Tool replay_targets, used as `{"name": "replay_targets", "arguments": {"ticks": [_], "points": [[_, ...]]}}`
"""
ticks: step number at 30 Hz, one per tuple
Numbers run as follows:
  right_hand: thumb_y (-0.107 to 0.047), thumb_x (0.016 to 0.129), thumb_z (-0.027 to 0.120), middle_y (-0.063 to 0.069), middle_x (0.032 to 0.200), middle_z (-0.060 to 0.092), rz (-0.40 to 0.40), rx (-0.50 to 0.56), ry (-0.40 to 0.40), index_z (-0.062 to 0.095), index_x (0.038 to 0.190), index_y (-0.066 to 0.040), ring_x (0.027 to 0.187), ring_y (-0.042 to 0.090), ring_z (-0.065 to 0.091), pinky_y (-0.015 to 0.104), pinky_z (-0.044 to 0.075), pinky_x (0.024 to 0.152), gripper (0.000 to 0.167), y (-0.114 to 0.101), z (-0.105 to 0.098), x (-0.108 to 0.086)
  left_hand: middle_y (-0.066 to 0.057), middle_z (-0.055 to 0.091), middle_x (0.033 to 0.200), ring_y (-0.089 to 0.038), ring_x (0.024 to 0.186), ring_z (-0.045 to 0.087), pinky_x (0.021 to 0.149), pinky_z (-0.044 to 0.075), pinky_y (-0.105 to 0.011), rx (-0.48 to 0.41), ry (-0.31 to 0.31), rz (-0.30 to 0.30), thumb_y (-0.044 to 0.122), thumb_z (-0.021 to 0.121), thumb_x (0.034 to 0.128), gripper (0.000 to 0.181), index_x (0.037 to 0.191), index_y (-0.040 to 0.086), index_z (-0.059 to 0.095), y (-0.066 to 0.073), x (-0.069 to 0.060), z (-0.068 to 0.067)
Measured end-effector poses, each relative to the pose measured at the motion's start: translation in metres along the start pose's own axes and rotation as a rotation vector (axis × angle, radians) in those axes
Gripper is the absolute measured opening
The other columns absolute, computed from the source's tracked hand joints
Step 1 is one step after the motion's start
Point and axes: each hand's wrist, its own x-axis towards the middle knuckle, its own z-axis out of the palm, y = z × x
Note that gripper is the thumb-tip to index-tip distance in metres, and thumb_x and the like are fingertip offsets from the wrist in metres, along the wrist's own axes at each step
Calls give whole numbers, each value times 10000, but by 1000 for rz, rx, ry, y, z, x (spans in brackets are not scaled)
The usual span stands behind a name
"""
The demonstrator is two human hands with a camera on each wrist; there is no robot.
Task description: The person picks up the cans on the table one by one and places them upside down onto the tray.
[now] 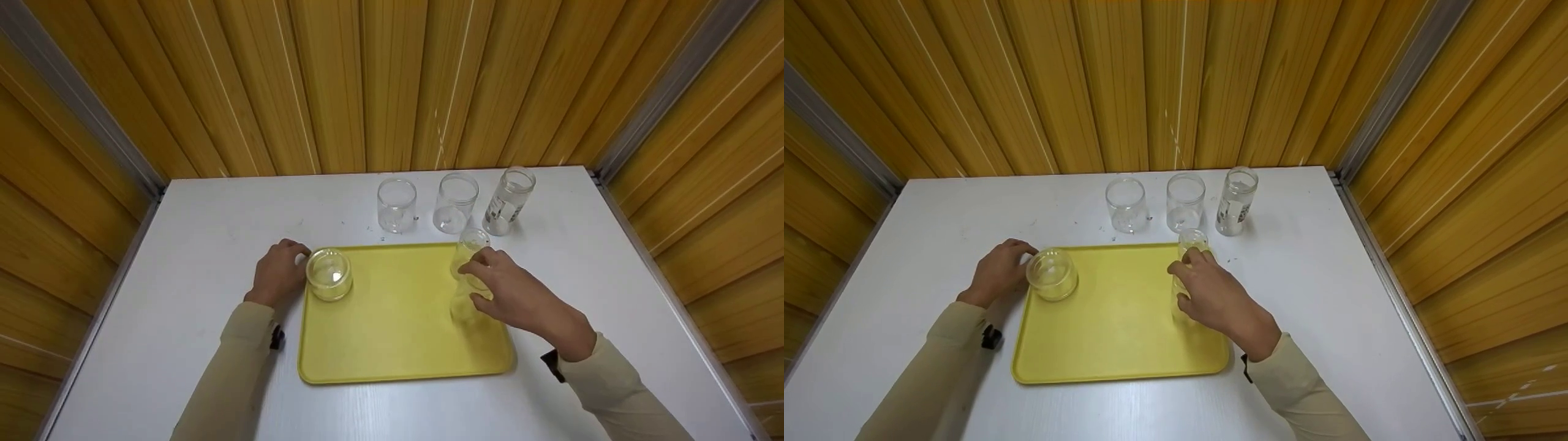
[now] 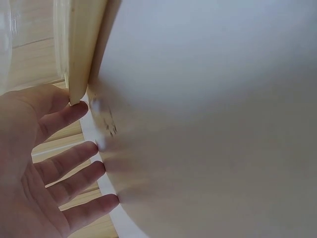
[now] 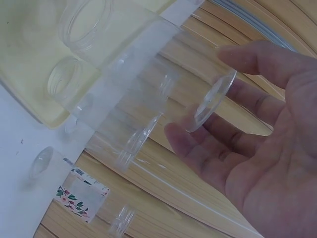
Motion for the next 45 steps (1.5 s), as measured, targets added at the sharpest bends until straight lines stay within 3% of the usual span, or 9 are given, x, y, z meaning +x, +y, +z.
{"name": "replay_targets", "arguments": {"ticks": [11,23,37,45], "points": [[33,866,793,109,1123,570,45,4,-52,704,1215,-1,989,294,557,403,531,757,362,1,3,-5,-219,669,1289,-437,1200,625,977,527,-602,8,27,6,250,662,1044,275,1167,40,790,0,0,1],[53,851,790,117,1134,567,60,23,-76,698,1215,-10,996,298,562,410,533,757,381,3,6,-7,-231,651,1336,-460,1222,610,958,533,-622,2,12,19,290,637,1066,318,1194,37,779,-1,-4,1],[9,868,827,134,1175,579,130,22,-114,699,1250,-11,997,296,567,422,542,771,403,1,4,-6,-204,656,1333,-428,1237,607,983,524,-604,10,9,-19,290,640,1060,298,1186,63,786,0,-1,2],[1,853,849,109,1159,581,116,12,-122,696,1239,-17,972,271,561,412,535,765,416,0,2,-7,-214,651,1341,-446,1242,607,969,531,-620,9,12,2,262,658,1053,279,1194,58,786,0,-3,2]]}}
